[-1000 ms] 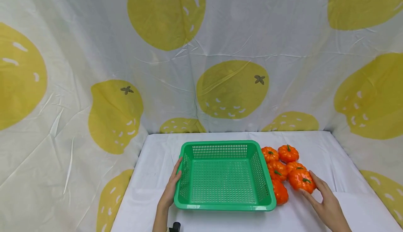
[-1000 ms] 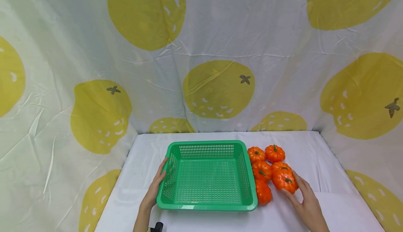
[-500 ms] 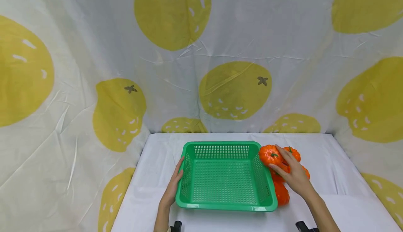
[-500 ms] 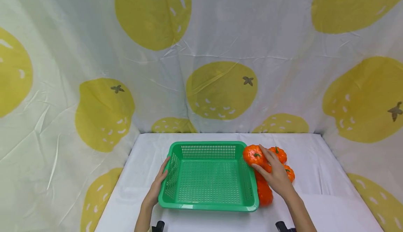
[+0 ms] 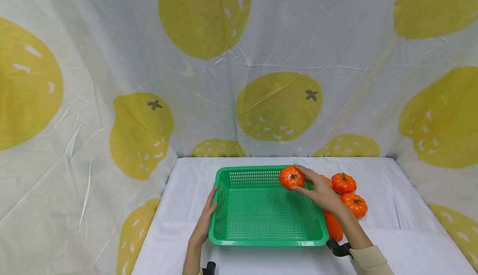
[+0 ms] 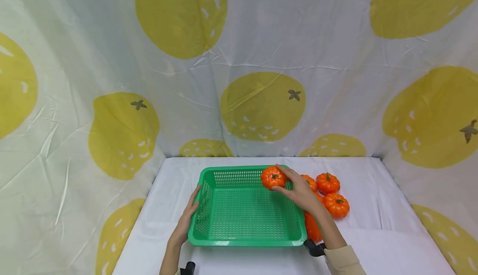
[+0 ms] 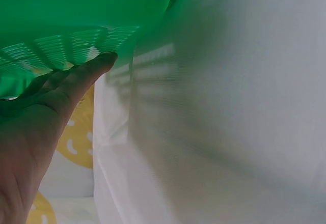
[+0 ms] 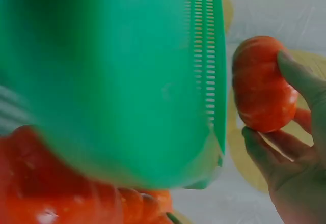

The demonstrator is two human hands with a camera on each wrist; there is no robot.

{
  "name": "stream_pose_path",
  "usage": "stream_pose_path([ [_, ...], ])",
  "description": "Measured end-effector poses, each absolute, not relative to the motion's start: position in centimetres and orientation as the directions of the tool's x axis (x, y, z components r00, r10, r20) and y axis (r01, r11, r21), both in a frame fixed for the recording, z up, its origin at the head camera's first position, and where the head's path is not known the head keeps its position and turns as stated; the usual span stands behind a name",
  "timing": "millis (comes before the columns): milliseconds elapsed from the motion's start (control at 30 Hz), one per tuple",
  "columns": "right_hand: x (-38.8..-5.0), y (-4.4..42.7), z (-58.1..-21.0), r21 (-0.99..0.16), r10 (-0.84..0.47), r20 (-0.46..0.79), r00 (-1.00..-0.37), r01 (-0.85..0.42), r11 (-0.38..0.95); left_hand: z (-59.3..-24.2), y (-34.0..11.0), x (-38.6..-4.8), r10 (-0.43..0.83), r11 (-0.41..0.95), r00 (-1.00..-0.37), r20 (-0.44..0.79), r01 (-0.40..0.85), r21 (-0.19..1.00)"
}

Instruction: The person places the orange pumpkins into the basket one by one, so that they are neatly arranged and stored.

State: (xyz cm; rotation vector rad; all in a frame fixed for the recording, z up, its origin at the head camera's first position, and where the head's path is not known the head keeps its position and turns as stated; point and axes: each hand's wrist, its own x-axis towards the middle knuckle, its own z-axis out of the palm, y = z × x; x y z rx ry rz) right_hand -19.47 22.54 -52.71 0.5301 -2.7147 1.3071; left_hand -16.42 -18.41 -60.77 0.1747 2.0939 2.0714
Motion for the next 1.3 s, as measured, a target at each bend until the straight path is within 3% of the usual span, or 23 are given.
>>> stream_pose_path([
  [500,-21.6,19.6,-51.5,-0.798,-0.407,0.160,-0.899,-0.360,0.484,-60.8,-18.3,-16.4,0.210,0.023,-0.976,-0.055,-0.051,0.998],
  [767,-23.1,16.5,-52.7,-0.791,-0.521,0.146,-0.841,-0.416,0.450,-60.8,-18.4,-16.4,0.202,0.028,-0.978,-0.059,-0.054,0.998],
  [1300,-25.2,11.1,-55.6,-0.797,-0.574,0.058,-0.817,-0.384,0.466,-60.8,-18.4,-16.4,0.211,0.021,-0.975,-0.067,-0.064,0.998],
])
